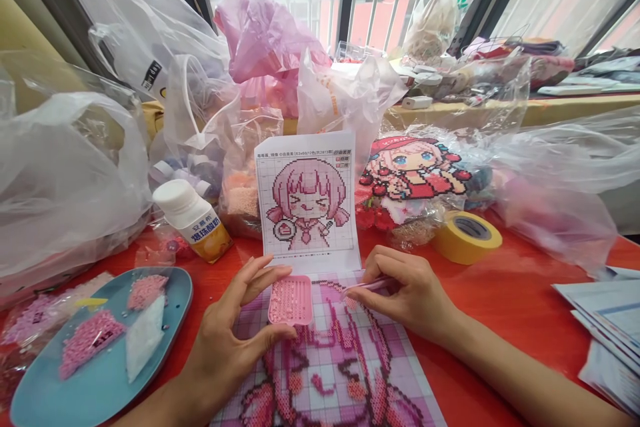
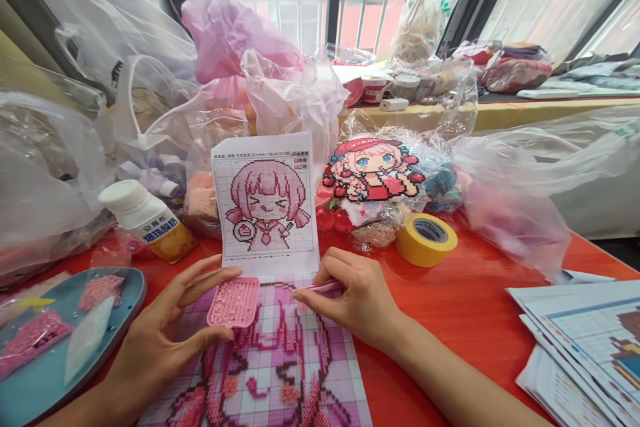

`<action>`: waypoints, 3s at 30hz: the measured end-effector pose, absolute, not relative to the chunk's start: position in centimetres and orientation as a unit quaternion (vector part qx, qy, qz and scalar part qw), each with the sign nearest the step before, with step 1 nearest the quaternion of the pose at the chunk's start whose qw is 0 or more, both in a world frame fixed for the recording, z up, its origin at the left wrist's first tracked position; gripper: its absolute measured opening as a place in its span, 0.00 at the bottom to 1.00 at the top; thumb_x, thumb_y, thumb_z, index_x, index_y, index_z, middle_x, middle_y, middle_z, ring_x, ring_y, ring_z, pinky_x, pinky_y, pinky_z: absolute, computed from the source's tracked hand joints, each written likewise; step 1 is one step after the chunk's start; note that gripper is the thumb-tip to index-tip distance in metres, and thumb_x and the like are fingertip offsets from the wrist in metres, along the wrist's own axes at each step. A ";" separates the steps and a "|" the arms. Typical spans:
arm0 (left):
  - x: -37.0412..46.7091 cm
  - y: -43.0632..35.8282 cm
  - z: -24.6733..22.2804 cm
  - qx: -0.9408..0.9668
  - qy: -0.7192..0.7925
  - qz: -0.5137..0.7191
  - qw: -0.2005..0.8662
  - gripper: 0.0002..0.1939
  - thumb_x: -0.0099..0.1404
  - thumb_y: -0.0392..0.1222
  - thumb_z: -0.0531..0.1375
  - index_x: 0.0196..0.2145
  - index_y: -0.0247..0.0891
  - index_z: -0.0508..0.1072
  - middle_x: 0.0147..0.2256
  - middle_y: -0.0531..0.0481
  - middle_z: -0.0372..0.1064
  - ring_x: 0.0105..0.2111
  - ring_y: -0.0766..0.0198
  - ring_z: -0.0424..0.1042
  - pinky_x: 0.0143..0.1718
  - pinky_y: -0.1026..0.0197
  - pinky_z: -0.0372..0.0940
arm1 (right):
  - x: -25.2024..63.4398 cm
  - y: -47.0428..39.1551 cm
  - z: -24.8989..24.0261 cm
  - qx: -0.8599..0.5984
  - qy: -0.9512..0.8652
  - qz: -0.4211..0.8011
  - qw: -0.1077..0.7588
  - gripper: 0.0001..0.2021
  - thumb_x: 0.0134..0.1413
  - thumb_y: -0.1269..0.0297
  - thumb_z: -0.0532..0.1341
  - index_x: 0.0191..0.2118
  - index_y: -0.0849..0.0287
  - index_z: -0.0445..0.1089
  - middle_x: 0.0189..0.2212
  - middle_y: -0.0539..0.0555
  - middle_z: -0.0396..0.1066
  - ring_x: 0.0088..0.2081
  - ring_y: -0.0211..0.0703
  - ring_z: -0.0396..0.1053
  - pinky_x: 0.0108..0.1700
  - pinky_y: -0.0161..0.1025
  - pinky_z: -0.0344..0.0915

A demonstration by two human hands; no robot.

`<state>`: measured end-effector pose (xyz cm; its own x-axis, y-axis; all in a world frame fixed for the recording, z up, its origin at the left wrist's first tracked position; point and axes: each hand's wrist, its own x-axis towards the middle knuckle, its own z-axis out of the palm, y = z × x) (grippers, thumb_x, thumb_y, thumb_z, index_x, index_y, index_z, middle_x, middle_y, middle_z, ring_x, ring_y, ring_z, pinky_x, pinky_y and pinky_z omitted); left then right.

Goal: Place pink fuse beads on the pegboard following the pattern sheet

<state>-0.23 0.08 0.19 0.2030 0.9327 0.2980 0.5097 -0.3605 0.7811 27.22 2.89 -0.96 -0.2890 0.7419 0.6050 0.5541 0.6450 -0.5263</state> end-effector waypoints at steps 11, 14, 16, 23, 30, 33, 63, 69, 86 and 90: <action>0.3 -0.3 0.6 0.687 0.518 0.404 0.309 0.35 0.57 0.57 0.67 0.59 0.54 0.61 0.51 0.54 0.77 0.57 0.56 0.70 0.61 0.50 0.61 | 27.2 3.0 -1.1 -0.447 -0.769 0.089 0.448 0.18 0.55 0.56 0.66 0.22 0.59 0.62 0.20 0.48 0.64 0.20 0.30 0.59 0.20 0.30 0.55; 0.6 -0.4 0.9 0.674 0.526 0.411 0.316 0.35 0.55 0.58 0.68 0.58 0.54 0.62 0.51 0.55 0.78 0.57 0.56 0.70 0.61 0.50 0.60 | 27.2 3.0 -1.2 -0.474 -0.751 0.081 0.453 0.18 0.55 0.55 0.65 0.22 0.59 0.63 0.19 0.48 0.64 0.20 0.31 0.60 0.21 0.30 0.56; 0.7 -0.5 1.0 0.670 0.527 0.413 0.320 0.35 0.55 0.58 0.67 0.58 0.54 0.62 0.50 0.56 0.78 0.58 0.56 0.69 0.62 0.51 0.59 | 27.2 3.1 -1.2 -0.484 -0.745 0.078 0.453 0.18 0.55 0.54 0.65 0.22 0.58 0.63 0.19 0.48 0.65 0.20 0.32 0.60 0.21 0.31 0.56; 0.7 -0.5 1.1 0.662 0.530 0.415 0.328 0.36 0.55 0.58 0.68 0.58 0.49 0.63 0.50 0.50 0.78 0.58 0.51 0.70 0.62 0.46 0.59 | 27.1 3.1 -1.3 -0.469 -0.755 0.098 0.449 0.18 0.55 0.54 0.65 0.22 0.58 0.63 0.20 0.49 0.65 0.21 0.32 0.61 0.21 0.31 0.56; 0.6 -0.4 1.1 0.673 0.528 0.417 0.309 0.34 0.56 0.57 0.67 0.58 0.51 0.64 0.50 0.51 0.78 0.56 0.51 0.71 0.60 0.46 0.62 | 27.1 3.0 -1.2 -0.458 -0.755 0.120 0.453 0.18 0.54 0.54 0.65 0.22 0.58 0.62 0.20 0.49 0.64 0.20 0.31 0.59 0.20 0.31 0.54; 0.6 -0.3 1.0 0.676 0.527 0.418 0.301 0.33 0.57 0.57 0.66 0.58 0.52 0.64 0.49 0.52 0.79 0.56 0.52 0.72 0.59 0.48 0.63 | 27.1 3.0 -1.1 -0.441 -0.758 0.132 0.461 0.17 0.54 0.56 0.66 0.22 0.58 0.62 0.20 0.48 0.64 0.20 0.31 0.59 0.19 0.30 0.55; 0.8 -0.4 1.3 0.667 0.539 0.413 0.306 0.33 0.56 0.57 0.67 0.57 0.52 0.64 0.49 0.52 0.79 0.56 0.52 0.71 0.61 0.46 0.61 | 27.7 3.5 -1.1 -0.467 -0.746 0.118 0.459 0.18 0.52 0.55 0.67 0.21 0.58 0.62 0.19 0.49 0.65 0.20 0.32 0.61 0.19 0.30 0.56; 0.8 -0.4 1.3 0.668 0.536 0.415 0.308 0.34 0.56 0.57 0.67 0.58 0.49 0.64 0.49 0.49 0.78 0.57 0.50 0.70 0.60 0.45 0.62 | 27.6 3.4 -1.2 -0.457 -0.752 0.129 0.458 0.18 0.52 0.55 0.67 0.21 0.58 0.62 0.20 0.48 0.64 0.19 0.31 0.58 0.19 0.30 0.54; 0.7 -0.4 1.1 0.674 0.530 0.414 0.307 0.35 0.56 0.57 0.67 0.58 0.51 0.63 0.49 0.52 0.78 0.57 0.53 0.70 0.61 0.48 0.61 | 27.5 3.2 -0.8 -0.415 -0.780 0.152 0.442 0.18 0.52 0.56 0.67 0.20 0.59 0.62 0.19 0.47 0.62 0.19 0.29 0.57 0.18 0.29 0.53; 0.6 -0.4 1.0 0.675 0.531 0.410 0.305 0.34 0.56 0.57 0.67 0.58 0.53 0.63 0.50 0.54 0.78 0.58 0.54 0.70 0.61 0.48 0.60 | 27.5 3.2 -0.8 -0.419 -0.778 0.148 0.444 0.18 0.52 0.56 0.67 0.20 0.59 0.62 0.19 0.47 0.62 0.19 0.29 0.57 0.18 0.29 0.53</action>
